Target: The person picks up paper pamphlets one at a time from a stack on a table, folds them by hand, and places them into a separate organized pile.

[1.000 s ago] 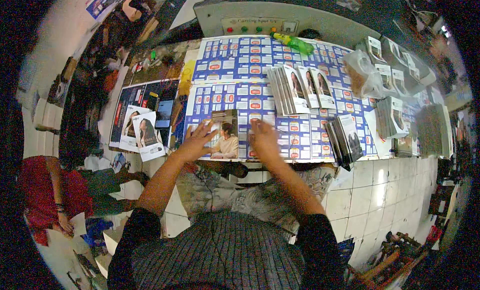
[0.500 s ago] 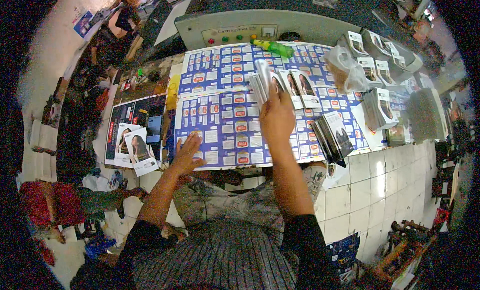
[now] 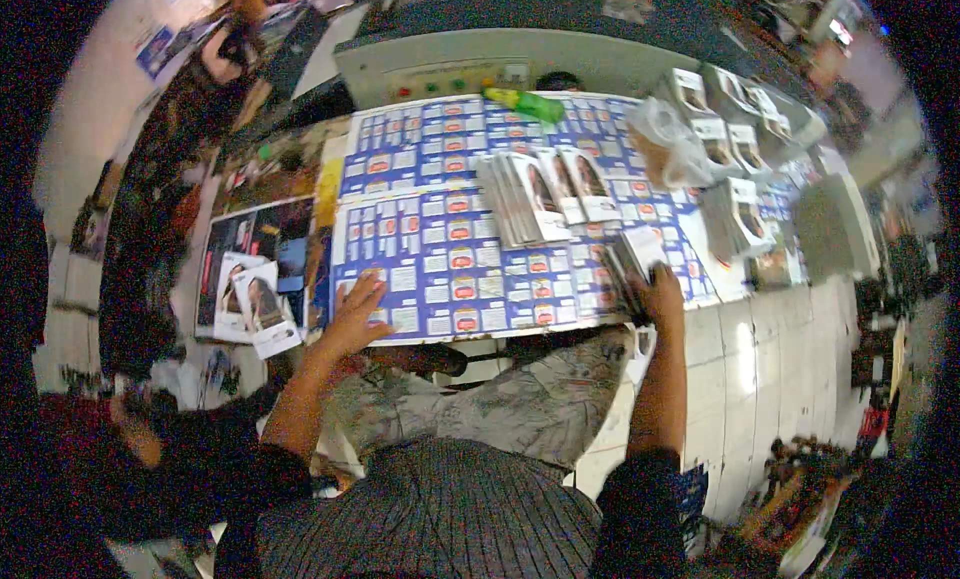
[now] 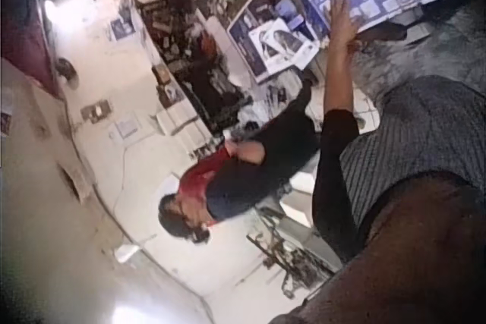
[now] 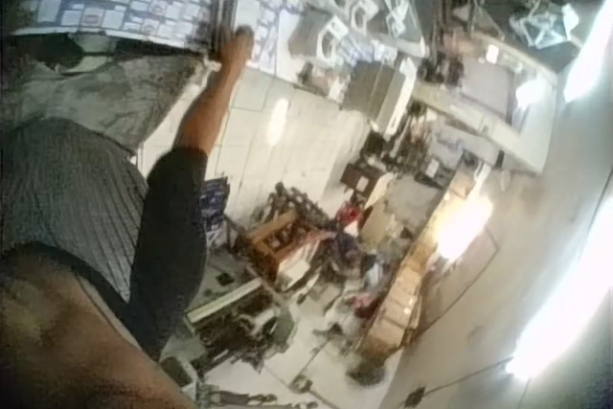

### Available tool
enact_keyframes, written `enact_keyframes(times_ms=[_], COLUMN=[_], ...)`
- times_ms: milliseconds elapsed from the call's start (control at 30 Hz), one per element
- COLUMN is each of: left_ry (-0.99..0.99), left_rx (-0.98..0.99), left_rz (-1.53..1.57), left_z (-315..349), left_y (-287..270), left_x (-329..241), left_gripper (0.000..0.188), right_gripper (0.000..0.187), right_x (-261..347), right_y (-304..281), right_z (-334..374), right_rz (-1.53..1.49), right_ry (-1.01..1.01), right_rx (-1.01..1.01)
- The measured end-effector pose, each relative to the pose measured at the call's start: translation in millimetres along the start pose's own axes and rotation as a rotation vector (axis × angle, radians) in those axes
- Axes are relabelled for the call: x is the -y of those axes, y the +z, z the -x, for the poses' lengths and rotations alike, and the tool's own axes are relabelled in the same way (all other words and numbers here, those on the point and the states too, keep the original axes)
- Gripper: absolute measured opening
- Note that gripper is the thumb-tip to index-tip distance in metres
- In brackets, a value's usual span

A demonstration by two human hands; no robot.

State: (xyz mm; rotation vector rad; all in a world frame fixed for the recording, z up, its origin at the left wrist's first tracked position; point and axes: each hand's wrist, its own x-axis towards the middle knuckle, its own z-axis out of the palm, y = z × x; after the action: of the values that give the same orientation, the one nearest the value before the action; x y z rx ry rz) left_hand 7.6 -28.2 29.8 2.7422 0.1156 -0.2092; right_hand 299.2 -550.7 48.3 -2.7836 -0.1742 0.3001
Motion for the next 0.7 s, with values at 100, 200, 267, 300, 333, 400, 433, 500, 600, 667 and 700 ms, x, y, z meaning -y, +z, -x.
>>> enact_keyframes(times_ms=[100,200,267,300,333,400,433,500,600,667,700], left_ry=[-0.034,0.003,0.061,0.08,0.19,0.143,-0.025,-0.265,-0.314,-0.292,-0.267], left_rx=[-0.068,-0.281,-0.167,-0.105,-0.118,-0.047,-0.097,-0.291,-0.208,-0.22,-0.229], left_rz=[0.122,0.209,0.466,0.589,0.77,1.378,1.429,1.397,1.746,1.756,1.764], left_z=[-5,-9,-20,-17,-15,-13,-14,-7,13,17,18], left_y=[5,27,17,23,24,31,22,13,17,20,22], left_x=[4,-8,-54,-70,-91,-126,-130,-122,-93,-87,-85], left_gripper=[0.081,0.073,0.07,0.066,0.061,0.054,0.052,0.05,0.046,0.046,0.045], right_gripper=[0.041,0.035,0.032,0.031,0.031,0.029,0.036,0.05,0.063,0.064,0.065], right_x=[-19,37,69,111,157,227,258,281,289,293,295], right_y=[25,31,65,80,95,107,103,91,97,97,100], right_z=[48,76,88,102,120,142,159,167,149,147,148], right_rz=[0.109,0.049,-0.4,-0.495,-0.577,-0.424,-0.434,-0.439,-0.476,-0.439,-0.422], right_ry=[-0.339,-0.446,-0.332,-0.425,-0.505,-0.906,-0.915,-0.927,-0.739,-0.772,-0.807], right_rx=[-0.346,-0.512,-0.572,-0.452,-0.335,-0.234,-0.087,0.003,-0.126,-0.132,-0.098])
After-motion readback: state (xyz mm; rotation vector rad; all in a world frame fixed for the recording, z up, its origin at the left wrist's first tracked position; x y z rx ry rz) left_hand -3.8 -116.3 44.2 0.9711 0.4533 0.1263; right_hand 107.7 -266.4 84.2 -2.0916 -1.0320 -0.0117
